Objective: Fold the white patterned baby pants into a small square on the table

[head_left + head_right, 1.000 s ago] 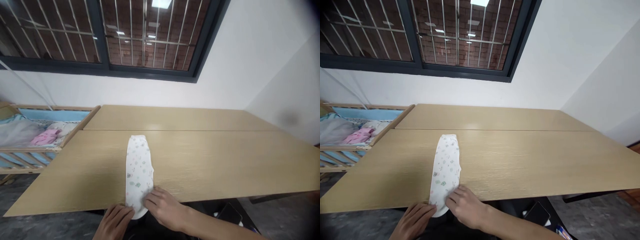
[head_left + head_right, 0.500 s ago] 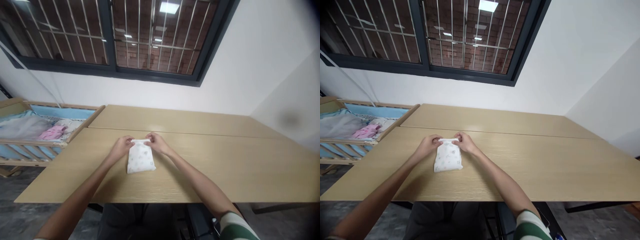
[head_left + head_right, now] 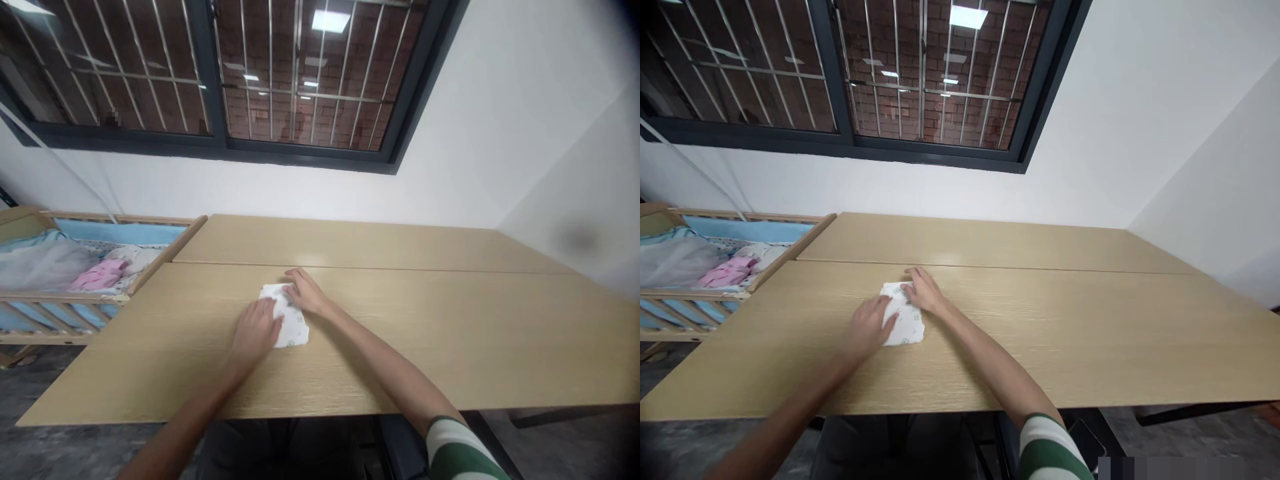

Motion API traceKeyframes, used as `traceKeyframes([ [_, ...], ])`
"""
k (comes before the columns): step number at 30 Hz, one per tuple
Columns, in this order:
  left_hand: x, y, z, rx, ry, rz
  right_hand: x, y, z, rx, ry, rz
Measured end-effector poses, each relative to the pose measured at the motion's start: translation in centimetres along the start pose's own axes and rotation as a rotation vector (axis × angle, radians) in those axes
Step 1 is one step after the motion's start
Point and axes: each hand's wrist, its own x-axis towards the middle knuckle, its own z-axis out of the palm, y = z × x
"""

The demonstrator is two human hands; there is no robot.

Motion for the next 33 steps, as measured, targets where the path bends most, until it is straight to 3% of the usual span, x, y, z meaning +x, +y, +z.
traceKeyframes([
  [2, -4.3, 2.1, 1.1, 0.158, 0.071, 0.084, -1.6, -2.6, -0.1, -0.024, -0.153, -0.206],
  [5, -9.0, 3.8, 3.0, 0.308, 0.106, 0.120, -4.6, -5.9, 1.1, 0.043, -0.469, -0.384],
  [7, -10.3, 3.7, 4.0, 0.333, 0.106, 0.152, -6.1, -6.8, 2.3, 0.073, -0.600, -0.438],
  [10, -10.4, 3.1, 4.5, 0.315, 0.123, 0.167, -6.7, -5.8, 4.1, 0.038, -0.659, -0.436],
  [13, -10.0, 2.9, 4.2, 0.316, 0.150, 0.131, -4.4, -3.0, 4.5, -0.080, -0.642, -0.412],
  [18, -10.0, 3.6, 3.7, 0.333, 0.184, 0.099, 2.6, 1.7, 3.3, -0.320, -0.510, -0.277],
  [22, -9.7, 3.8, 3.7, 0.317, 0.186, 0.087, 4.9, 3.2, 3.3, -0.382, -0.452, -0.278],
  [25, -8.7, 2.5, 3.2, 0.318, 0.131, 0.125, 3.7, 2.2, 2.9, -0.379, -0.335, -0.320],
  [29, -6.9, -1.9, 1.2, 0.158, -0.011, 0.266, -0.2, -0.7, 0.5, -0.294, -0.138, -0.301],
  [33, -5.5, -5.8, -0.2, 0.094, -0.048, 0.385, -5.4, -2.4, -2.0, -0.178, -0.255, -0.258],
])
